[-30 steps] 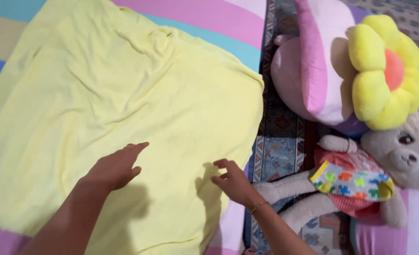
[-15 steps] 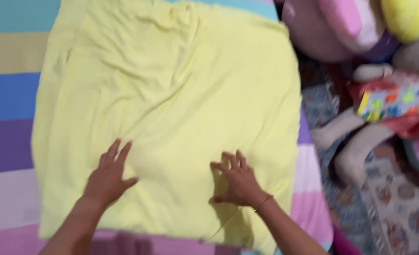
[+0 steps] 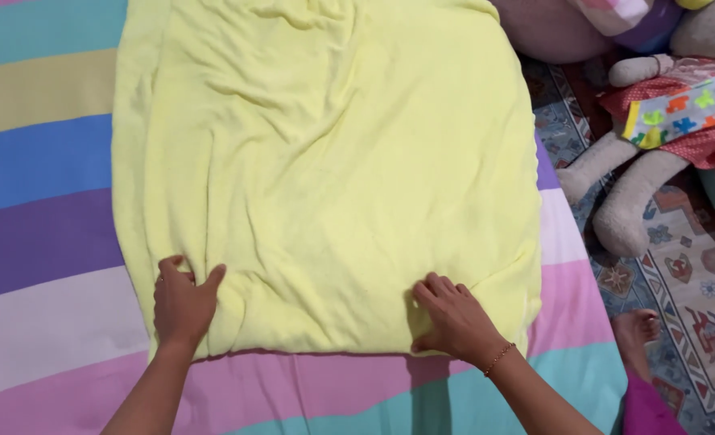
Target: Folding a yellow towel neatly on a bed.
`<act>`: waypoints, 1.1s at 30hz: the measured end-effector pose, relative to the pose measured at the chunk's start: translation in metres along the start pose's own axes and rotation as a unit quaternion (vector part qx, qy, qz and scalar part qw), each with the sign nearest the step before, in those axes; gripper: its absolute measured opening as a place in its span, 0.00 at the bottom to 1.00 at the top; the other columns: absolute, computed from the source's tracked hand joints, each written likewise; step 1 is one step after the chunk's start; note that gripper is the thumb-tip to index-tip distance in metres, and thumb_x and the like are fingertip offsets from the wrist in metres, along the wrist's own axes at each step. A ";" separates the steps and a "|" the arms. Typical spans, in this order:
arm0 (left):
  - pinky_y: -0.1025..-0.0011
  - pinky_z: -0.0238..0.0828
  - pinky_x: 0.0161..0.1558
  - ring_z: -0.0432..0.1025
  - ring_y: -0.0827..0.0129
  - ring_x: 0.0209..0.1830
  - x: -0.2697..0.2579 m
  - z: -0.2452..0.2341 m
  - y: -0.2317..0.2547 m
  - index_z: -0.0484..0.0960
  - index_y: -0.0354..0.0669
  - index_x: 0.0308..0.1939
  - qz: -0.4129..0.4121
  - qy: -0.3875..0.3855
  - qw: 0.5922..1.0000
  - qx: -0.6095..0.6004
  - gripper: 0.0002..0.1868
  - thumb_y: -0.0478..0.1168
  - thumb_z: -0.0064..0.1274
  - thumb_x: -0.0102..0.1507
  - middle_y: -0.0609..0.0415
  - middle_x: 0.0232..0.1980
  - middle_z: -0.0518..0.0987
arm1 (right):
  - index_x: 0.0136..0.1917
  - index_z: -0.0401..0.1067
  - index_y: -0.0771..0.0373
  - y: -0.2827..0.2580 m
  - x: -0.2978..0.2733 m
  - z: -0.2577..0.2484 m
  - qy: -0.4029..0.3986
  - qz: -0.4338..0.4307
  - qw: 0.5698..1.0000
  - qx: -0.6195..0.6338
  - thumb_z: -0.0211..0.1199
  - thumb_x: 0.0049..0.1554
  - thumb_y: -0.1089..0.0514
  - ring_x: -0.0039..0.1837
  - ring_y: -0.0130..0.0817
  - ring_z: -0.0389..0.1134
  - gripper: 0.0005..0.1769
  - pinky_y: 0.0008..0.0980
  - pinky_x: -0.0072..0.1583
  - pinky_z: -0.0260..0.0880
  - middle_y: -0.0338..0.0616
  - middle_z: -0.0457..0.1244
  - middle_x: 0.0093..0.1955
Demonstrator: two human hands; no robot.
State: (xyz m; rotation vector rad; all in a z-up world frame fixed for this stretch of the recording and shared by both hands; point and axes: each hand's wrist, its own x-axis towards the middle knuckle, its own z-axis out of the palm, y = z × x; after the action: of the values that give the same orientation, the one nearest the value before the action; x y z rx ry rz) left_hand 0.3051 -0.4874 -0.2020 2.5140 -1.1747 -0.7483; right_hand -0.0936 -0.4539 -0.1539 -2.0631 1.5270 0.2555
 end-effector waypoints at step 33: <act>0.61 0.73 0.48 0.76 0.64 0.51 -0.003 -0.068 -0.065 0.69 0.39 0.70 0.099 -0.117 0.900 -0.409 0.24 0.40 0.39 0.70 0.50 0.56 0.79 | 0.70 0.62 0.56 0.074 -0.031 0.068 0.161 0.027 0.975 -0.149 0.68 0.43 0.67 0.55 0.44 0.69 0.41 0.39 0.53 0.73 0.47 0.65 0.55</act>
State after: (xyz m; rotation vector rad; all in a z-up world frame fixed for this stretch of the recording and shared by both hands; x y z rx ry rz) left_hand 0.3825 -0.4426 -0.1733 1.6172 -0.8901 -1.1998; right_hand -0.1611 -0.4071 -0.2199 -2.3900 1.8325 0.1844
